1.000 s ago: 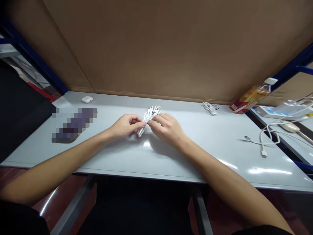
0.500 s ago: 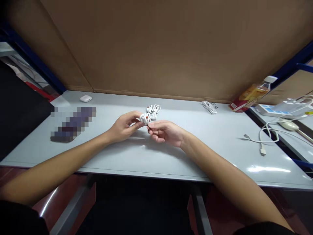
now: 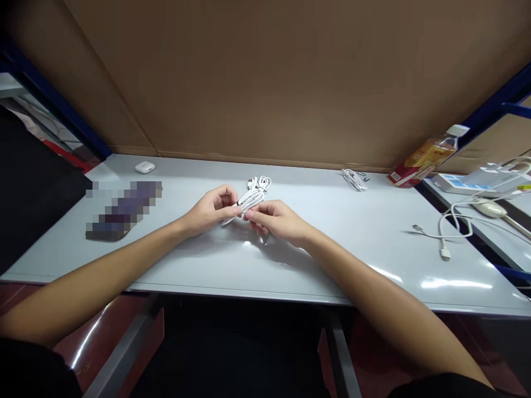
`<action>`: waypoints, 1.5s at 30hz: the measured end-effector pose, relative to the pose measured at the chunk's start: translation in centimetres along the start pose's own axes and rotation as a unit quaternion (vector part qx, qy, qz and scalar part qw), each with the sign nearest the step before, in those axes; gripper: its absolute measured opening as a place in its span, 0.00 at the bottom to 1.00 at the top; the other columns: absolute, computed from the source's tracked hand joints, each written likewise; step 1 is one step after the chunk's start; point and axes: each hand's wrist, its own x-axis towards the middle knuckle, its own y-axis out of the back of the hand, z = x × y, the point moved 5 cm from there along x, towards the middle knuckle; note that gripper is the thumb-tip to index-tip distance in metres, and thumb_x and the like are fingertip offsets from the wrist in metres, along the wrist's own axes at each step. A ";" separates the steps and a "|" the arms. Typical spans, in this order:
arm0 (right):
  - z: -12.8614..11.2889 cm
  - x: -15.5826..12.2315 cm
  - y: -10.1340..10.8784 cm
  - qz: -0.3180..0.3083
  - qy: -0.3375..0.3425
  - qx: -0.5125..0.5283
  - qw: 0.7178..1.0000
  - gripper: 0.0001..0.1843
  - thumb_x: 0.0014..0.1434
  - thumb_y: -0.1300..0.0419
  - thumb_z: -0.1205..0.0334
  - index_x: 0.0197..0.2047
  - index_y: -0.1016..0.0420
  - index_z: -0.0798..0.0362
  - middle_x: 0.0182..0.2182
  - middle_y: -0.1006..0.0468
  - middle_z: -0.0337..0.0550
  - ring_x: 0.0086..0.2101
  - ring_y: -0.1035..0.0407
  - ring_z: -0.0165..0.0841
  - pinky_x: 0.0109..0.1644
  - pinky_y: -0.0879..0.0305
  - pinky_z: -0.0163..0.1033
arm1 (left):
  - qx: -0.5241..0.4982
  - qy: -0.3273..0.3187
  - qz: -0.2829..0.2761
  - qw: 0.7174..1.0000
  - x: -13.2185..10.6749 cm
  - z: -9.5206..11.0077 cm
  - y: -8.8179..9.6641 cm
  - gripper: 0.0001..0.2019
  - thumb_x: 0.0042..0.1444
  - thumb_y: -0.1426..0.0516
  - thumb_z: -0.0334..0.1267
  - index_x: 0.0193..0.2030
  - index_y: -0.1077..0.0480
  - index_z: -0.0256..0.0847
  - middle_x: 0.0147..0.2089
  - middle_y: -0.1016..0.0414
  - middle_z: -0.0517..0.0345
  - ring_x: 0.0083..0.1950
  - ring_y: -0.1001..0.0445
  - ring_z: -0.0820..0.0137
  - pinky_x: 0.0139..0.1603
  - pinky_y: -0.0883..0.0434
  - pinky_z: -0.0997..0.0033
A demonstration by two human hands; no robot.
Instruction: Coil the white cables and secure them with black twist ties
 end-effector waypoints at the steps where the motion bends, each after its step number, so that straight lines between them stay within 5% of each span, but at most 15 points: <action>1: -0.1 -0.1 0.1 -0.008 -0.003 0.004 1.000 0.21 0.66 0.37 0.44 0.31 0.25 0.53 0.25 0.29 0.37 0.27 0.35 0.29 0.31 0.41 0.37 | 0.001 0.009 -0.013 1.000 -0.1 0.1 0.0 0.17 0.56 0.33 0.45 0.42 0.37 0.42 0.32 0.28 0.63 0.31 0.30 0.74 0.31 0.36 0.75; 5: -0.7 -0.5 0.7 -0.037 -0.021 0.006 0.999 0.21 0.65 0.36 0.47 0.28 0.28 0.53 0.23 0.34 0.34 0.26 0.39 0.27 0.31 0.43 0.36 | 0.093 0.013 -0.074 0.993 -0.4 0.4 0.1 0.21 0.58 0.34 0.46 0.54 0.34 0.44 0.30 0.30 0.65 0.29 0.33 0.73 0.31 0.37 0.73; 11: -0.8 -0.7 1.3 -0.029 -0.030 0.007 0.999 0.22 0.66 0.37 0.45 0.28 0.31 0.52 0.20 0.37 0.31 0.19 0.45 0.24 0.23 0.50 0.34 | 0.303 -0.085 -0.064 0.947 -0.5 1.2 -0.3 0.16 0.61 0.37 0.52 0.46 0.24 0.42 0.41 0.26 0.56 0.40 0.29 0.67 0.39 0.33 0.69; 14: -0.8 -0.7 1.0 -0.035 -0.029 0.010 0.999 0.23 0.66 0.38 0.44 0.28 0.32 0.52 0.20 0.37 0.31 0.18 0.47 0.23 0.21 0.51 0.33 | 0.229 -0.073 -0.035 0.970 -0.1 1.1 -0.2 0.17 0.66 0.42 0.53 0.48 0.23 0.41 0.47 0.22 0.52 0.45 0.25 0.66 0.41 0.31 0.68; 21: -1.0 -0.6 2.1 -0.011 -0.020 0.006 1.000 0.17 0.64 0.36 0.47 0.32 0.28 0.52 0.24 0.33 0.35 0.24 0.41 0.26 0.25 0.46 0.34 | 0.034 -0.001 -0.053 0.998 -0.1 1.1 0.1 0.16 0.64 0.38 0.52 0.38 0.24 0.38 0.40 0.17 0.51 0.41 0.21 0.67 0.40 0.29 0.69; 26: -1.9 -1.1 3.1 -0.015 0.020 -0.141 0.990 0.16 0.66 0.40 0.48 0.36 0.24 0.51 0.28 0.27 0.39 0.29 0.35 0.32 0.32 0.41 0.37 | 0.129 0.040 -0.080 0.988 -0.3 1.0 -0.2 0.14 0.59 0.35 0.48 0.35 0.21 0.38 0.30 0.20 0.55 0.30 0.26 0.71 0.31 0.34 0.72; 29: -2.4 -1.2 2.8 0.016 0.069 -0.300 0.951 0.14 0.69 0.44 0.53 0.36 0.22 0.50 0.30 0.23 0.41 0.30 0.35 0.33 0.35 0.42 0.39 | 0.231 0.009 -0.025 0.973 -0.2 1.0 0.3 0.13 0.58 0.35 0.47 0.33 0.19 0.39 0.30 0.18 0.56 0.31 0.25 0.69 0.32 0.33 0.71; 33: -2.4 -0.9 3.0 0.055 0.089 -0.363 0.926 0.12 0.68 0.43 0.56 0.37 0.20 0.49 0.34 0.19 0.43 0.32 0.32 0.36 0.37 0.42 0.40 | 0.282 -0.017 0.013 0.959 -0.2 0.7 0.6 0.14 0.60 0.36 0.50 0.34 0.18 0.41 0.34 0.17 0.56 0.35 0.21 0.66 0.35 0.30 0.69; 40: -2.9 -2.4 10.8 0.210 0.028 -0.440 0.873 0.12 0.69 0.43 0.56 0.41 0.21 0.53 0.35 0.20 0.49 0.33 0.32 0.36 0.38 0.41 0.43 | 0.284 -0.003 0.028 0.958 -0.2 0.2 0.8 0.23 0.61 0.37 0.52 0.59 0.26 0.43 0.41 0.16 0.55 0.36 0.22 0.67 0.38 0.28 0.68; 45: -1.3 -3.5 15.3 0.262 -0.054 -0.439 0.857 0.08 0.66 0.41 0.61 0.38 0.21 0.53 0.38 0.20 0.53 0.36 0.32 0.37 0.40 0.42 0.46 | 0.280 -0.010 -0.001 0.960 -0.4 0.2 0.1 0.16 0.60 0.36 0.51 0.45 0.20 0.42 0.35 0.16 0.55 0.34 0.21 0.67 0.37 0.28 0.69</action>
